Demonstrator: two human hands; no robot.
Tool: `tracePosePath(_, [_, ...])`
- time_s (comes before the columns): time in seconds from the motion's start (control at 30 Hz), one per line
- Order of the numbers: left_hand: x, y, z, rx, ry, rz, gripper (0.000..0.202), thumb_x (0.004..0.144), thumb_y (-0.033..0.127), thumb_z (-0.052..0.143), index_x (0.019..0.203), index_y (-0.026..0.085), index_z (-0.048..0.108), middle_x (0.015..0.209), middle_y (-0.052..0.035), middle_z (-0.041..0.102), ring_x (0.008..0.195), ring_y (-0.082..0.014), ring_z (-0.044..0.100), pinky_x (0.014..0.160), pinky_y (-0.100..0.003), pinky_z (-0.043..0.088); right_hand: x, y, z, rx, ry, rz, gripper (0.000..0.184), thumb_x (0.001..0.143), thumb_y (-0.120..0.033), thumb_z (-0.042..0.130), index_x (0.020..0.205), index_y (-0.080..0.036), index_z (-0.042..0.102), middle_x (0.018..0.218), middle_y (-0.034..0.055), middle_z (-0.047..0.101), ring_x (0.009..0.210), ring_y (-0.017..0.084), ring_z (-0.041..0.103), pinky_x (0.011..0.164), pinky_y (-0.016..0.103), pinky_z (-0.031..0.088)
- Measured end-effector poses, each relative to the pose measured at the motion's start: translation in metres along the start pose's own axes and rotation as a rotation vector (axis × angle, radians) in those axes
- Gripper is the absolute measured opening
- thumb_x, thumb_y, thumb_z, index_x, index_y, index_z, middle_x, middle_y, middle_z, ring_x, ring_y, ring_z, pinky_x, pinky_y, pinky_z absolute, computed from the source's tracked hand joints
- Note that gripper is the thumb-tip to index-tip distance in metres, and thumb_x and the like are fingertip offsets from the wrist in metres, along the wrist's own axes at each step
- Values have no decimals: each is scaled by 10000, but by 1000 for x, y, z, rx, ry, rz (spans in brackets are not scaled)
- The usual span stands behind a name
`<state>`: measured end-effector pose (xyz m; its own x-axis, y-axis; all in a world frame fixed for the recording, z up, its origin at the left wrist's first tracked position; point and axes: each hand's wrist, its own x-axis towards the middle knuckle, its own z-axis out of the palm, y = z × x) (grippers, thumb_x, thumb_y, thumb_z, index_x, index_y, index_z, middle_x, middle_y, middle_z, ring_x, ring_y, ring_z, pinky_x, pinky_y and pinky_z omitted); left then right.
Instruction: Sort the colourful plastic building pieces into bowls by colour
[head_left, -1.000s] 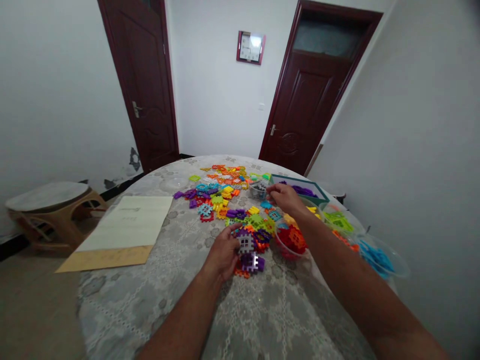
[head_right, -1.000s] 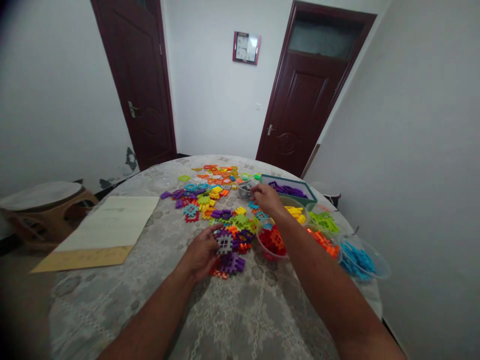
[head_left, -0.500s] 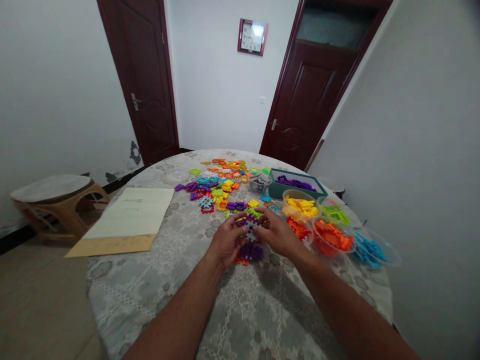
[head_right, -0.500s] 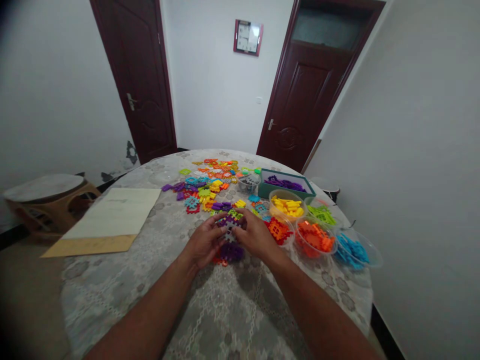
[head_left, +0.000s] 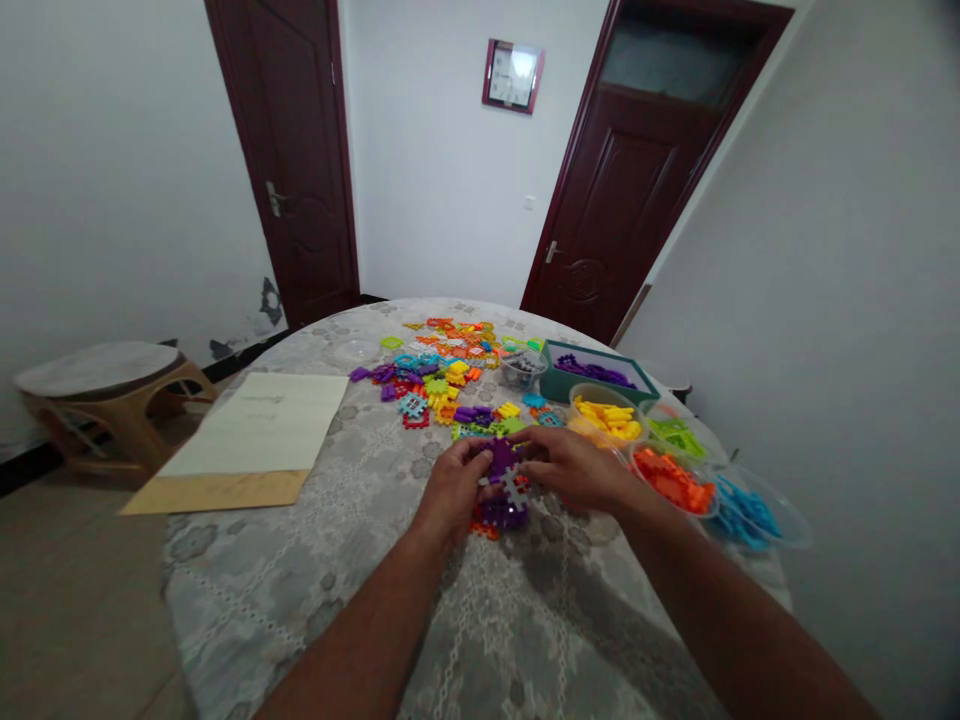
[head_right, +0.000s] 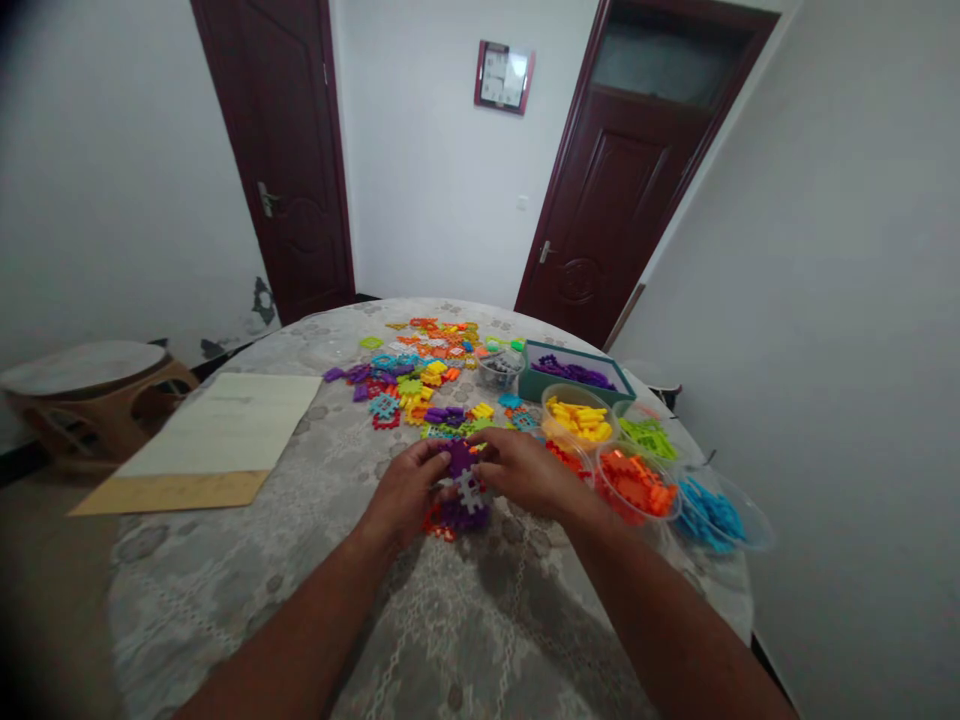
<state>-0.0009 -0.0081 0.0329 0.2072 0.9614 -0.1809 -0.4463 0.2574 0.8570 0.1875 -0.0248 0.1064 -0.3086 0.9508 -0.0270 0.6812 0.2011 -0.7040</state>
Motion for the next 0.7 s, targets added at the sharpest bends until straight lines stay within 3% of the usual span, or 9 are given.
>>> tracePosePath(0.1, [-1, 3, 0, 18, 55, 21, 221, 861, 230, 732, 1072, 177, 689, 1048, -95, 718, 843, -185, 703, 614, -269, 627, 17, 1, -26, 35, -126, -7, 368, 866, -228, 712, 1232, -235, 759, 817, -6, 744, 685, 142, 652, 594, 220, 461])
tracePosePath(0.17, [0, 4, -2, 2, 100, 39, 225, 872, 257, 726, 1081, 188, 675, 1036, -89, 718, 865, -192, 710, 606, -258, 623, 40, 8, -44, 53, -120, 9, 330, 850, -238, 734, 1177, -224, 782, 785, -10, 729, 664, 137, 641, 576, 213, 458])
tracePosePath(0.23, [2, 3, -4, -20, 139, 44, 234, 869, 284, 733, 1077, 198, 670, 1028, -82, 714, 885, -196, 712, 604, -251, 617, 72, 19, -60, 32, 22, 63, 304, 843, -228, 742, 1142, -208, 793, 781, -5, 731, 653, 136, 641, 563, 209, 459])
tracePosePath(0.37, [7, 1, -10, -5, 163, 32, 244, 870, 298, 724, 1086, 198, 675, 1029, -84, 712, 901, -204, 707, 594, -249, 606, 142, 44, -81, -175, 468, 214, 260, 839, -194, 742, 1090, -156, 801, 878, 46, 780, 729, 155, 685, 626, 219, 500])
tracePosePath(0.43, [8, 0, -11, 6, 174, 37, 253, 864, 304, 731, 1088, 198, 684, 1024, -84, 718, 892, -202, 704, 580, -238, 594, 171, 54, -85, -232, 555, 264, 275, 866, -205, 717, 1120, -129, 790, 908, 74, 791, 768, 173, 708, 671, 237, 528])
tracePosePath(0.6, [10, 0, -13, 5, 177, 35, 249, 847, 300, 747, 1066, 194, 693, 986, -70, 716, 866, -190, 694, 570, -217, 578, 208, 73, -88, -322, 526, 331, 273, 925, -229, 705, 1173, -137, 774, 933, 81, 796, 817, 197, 748, 758, 279, 575])
tracePosePath(0.7, [11, 1, -13, 8, 176, 32, 247, 846, 298, 747, 1062, 190, 696, 963, -65, 711, 824, -179, 679, 556, -217, 572, 211, 82, -88, -409, 440, 334, 299, 995, -344, 712, 1239, -171, 715, 1193, 95, 735, 1028, 232, 723, 898, 375, 601])
